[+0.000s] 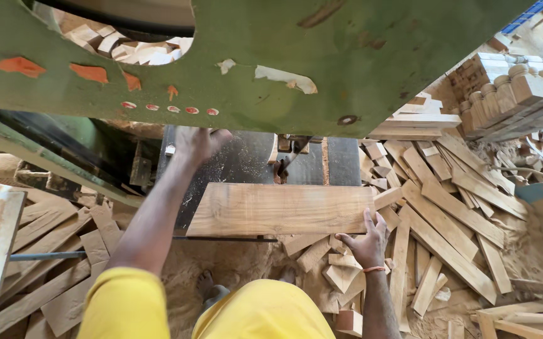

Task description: The person cuts pieces of wood on a bandsaw, feeding each board into the blade and guiding it through curved cuts. They reposition and turn the wood repeatedly to trim edges and shape the pieces, with sawdust and offcuts piling on the floor around the machine.

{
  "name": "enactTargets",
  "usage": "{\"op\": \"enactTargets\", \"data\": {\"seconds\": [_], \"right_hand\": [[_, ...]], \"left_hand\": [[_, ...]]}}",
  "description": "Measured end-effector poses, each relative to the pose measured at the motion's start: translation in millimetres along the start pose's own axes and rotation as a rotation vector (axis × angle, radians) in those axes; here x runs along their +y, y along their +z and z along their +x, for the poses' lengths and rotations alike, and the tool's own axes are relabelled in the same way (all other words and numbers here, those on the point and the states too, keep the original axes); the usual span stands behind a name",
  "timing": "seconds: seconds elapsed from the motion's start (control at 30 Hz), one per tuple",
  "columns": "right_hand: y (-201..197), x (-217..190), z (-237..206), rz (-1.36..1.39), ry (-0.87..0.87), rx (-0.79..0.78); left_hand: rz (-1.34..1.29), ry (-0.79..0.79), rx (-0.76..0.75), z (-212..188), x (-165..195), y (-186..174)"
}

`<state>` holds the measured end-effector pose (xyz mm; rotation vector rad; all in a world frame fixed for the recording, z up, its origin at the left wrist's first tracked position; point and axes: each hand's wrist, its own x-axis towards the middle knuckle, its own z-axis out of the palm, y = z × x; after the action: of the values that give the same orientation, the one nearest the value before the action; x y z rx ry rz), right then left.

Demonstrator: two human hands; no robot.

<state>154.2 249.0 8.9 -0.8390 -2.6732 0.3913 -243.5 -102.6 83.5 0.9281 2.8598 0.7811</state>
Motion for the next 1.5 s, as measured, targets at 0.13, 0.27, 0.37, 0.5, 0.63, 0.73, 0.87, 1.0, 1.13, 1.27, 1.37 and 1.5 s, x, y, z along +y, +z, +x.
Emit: {"op": "enactTargets", "data": {"seconds": [0.13,0.27,0.37,0.5,0.63,0.73,0.87,1.0,1.13,1.27,1.37,1.5], "right_hand": [[1.0,1.8,-5.7,0.069,-0.009,0.033],[5.8,9.4,-4.2,0.091,-0.047,0.072],[12.8,11.4,2.7,0.148,-0.070,0.086],[22.5,5.8,16.4,0.170,-0.036,0.083],[24.5,0.3,21.6,0.165,0.002,0.065],[24.0,-1.2,20.8,0.174,0.017,0.069],[24.5,-0.9,19.6,0.178,0.012,0.088],[24.9,0.4,19.7,0.169,0.012,0.084],[25.4,0.2,17.4,0.156,0.005,0.091],[26.3,-2.1,16.8,0.172,0.001,0.101],[26.3,-3.7,18.2,0.186,0.006,0.097],[26.1,-4.8,20.3,0.173,0.003,0.096]], "left_hand": [[0.200,0.072,-0.465,-96.8,40.2,-5.1],[0.275,-0.027,-0.516,-155.6,48.7,-4.4],[0.014,0.045,-0.404,-146.5,36.6,3.8],[-0.059,0.127,-0.335,-122.4,15.3,9.6],[-0.080,0.149,-0.312,-111.8,8.6,9.3],[-0.067,0.149,-0.323,-107.6,10.5,9.2],[-0.066,0.162,-0.322,-104.8,11.9,10.7],[-0.073,0.201,-0.300,-102.7,9.4,12.4],[-0.072,0.212,-0.307,-100.1,5.8,12.9],[-0.068,0.208,-0.322,-94.9,4.2,13.1],[-0.070,0.214,-0.319,-91.9,4.5,12.3],[-0.060,0.190,-0.335,-90.2,6.2,11.0]]}}
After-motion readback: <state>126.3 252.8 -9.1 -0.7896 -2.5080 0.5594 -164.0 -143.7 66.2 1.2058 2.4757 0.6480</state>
